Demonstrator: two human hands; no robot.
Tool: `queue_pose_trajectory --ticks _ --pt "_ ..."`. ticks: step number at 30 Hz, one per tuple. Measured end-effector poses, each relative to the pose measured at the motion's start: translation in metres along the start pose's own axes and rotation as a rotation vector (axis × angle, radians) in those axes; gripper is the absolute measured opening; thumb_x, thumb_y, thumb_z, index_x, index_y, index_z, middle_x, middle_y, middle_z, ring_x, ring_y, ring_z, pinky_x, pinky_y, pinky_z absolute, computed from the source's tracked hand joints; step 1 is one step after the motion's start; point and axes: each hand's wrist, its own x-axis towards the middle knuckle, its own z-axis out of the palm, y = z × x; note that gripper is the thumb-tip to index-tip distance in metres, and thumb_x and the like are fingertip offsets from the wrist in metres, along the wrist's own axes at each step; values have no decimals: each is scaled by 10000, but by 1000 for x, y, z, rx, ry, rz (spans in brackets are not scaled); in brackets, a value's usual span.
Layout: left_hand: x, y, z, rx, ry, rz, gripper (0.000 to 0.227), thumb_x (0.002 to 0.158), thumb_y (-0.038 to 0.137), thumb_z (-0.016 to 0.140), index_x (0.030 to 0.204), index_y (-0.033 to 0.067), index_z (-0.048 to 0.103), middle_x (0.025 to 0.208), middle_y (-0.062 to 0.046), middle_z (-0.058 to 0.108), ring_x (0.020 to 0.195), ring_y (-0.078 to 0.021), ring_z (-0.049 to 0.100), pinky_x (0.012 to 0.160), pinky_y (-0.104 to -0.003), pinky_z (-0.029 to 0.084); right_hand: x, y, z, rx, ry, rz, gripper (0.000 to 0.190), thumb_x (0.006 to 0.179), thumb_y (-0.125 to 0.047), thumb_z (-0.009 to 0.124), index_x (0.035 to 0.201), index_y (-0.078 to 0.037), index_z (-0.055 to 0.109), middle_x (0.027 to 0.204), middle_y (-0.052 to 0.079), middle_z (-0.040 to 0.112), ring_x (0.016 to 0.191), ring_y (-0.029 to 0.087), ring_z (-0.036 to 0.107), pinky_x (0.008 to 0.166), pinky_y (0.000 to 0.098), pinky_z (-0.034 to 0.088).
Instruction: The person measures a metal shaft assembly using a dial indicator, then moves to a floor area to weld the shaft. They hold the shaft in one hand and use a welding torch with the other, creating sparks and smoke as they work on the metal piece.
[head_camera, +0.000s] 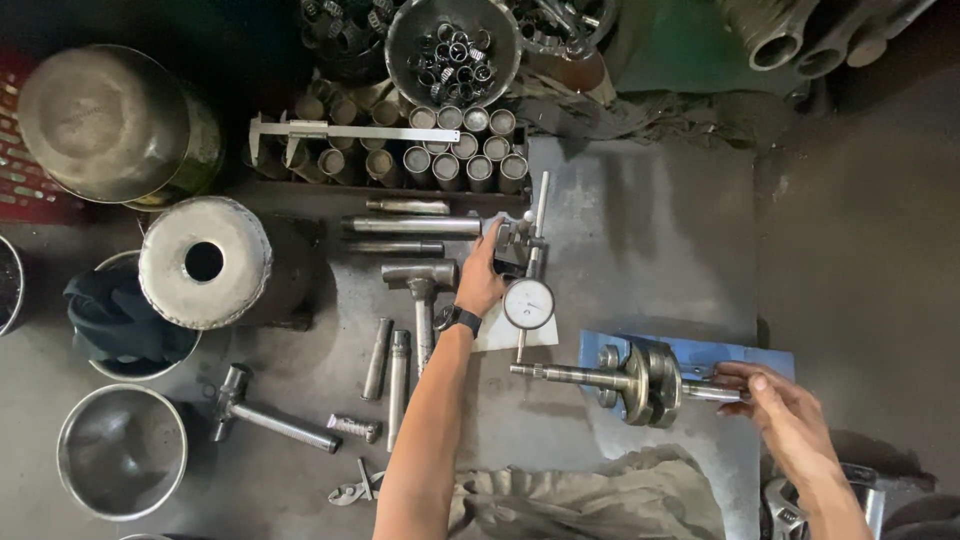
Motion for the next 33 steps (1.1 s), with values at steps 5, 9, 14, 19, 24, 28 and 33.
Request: queue_pose_trajectory --ticks 5,9,14,19,24,28,33 --pt "2 5 -1 15 -11 -33 990 653 -164 622 1561 148 380 1332 -316 589 1224 -507 556 1016 -473 488 8 11 -6 21 -15 15 528 1002 -327 546 1294 105 631 1257 220 704 1110 311 681 861 477 571" --pt "2 2 0 3 -6 -20 983 664 -132 678 1554 154 372 1318 -304 600 1228 -499 555 1021 -467 484 6 6 -2 -21 -12 4 511 995 -331 548 1270 85 655 1243 215 708 1100 300 677 854 481 584" --pt "2 10 -5 -20 -9 4 969 690 -76 761 1543 158 364 1292 -286 618 1232 -493 548 1035 -465 470 22 33 -15 -54 20 34 473 986 -341 549 1171 68 700 1169 183 736 1036 278 695 823 479 596" --pt "0 6 -3 26 -7 8 968 682 -123 690 1563 153 400 1284 -275 650 1264 -508 525 1056 -468 471 35 55 -27 -254 20 145 512 1039 -360 601 962 124 751 764 239 721 710 316 676 695 481 559" --pt "2 21 -8 -25 -14 -40 921 714 -98 717 1542 154 400 1267 -275 635 1208 -488 565 1008 -457 493 33 49 -24 -262 -1 94 343 944 -240 688 937 92 770 761 217 735 711 290 672 679 466 550" --pt "2 16 -7 -24 -9 -25 937 688 -141 661 1541 151 408 1283 -298 620 1210 -500 558 1005 -465 493 38 60 -36 -218 -27 63 247 899 -168 714 985 54 783 808 196 767 754 274 695 703 429 556" --pt "2 10 -5 -19 -13 -18 966 668 -174 609 1551 157 400 1305 -314 603 1222 -512 547 1019 -473 488 23 34 -22 -192 -80 -8 331 823 -101 753 1122 39 751 937 177 765 852 254 701 778 407 548"
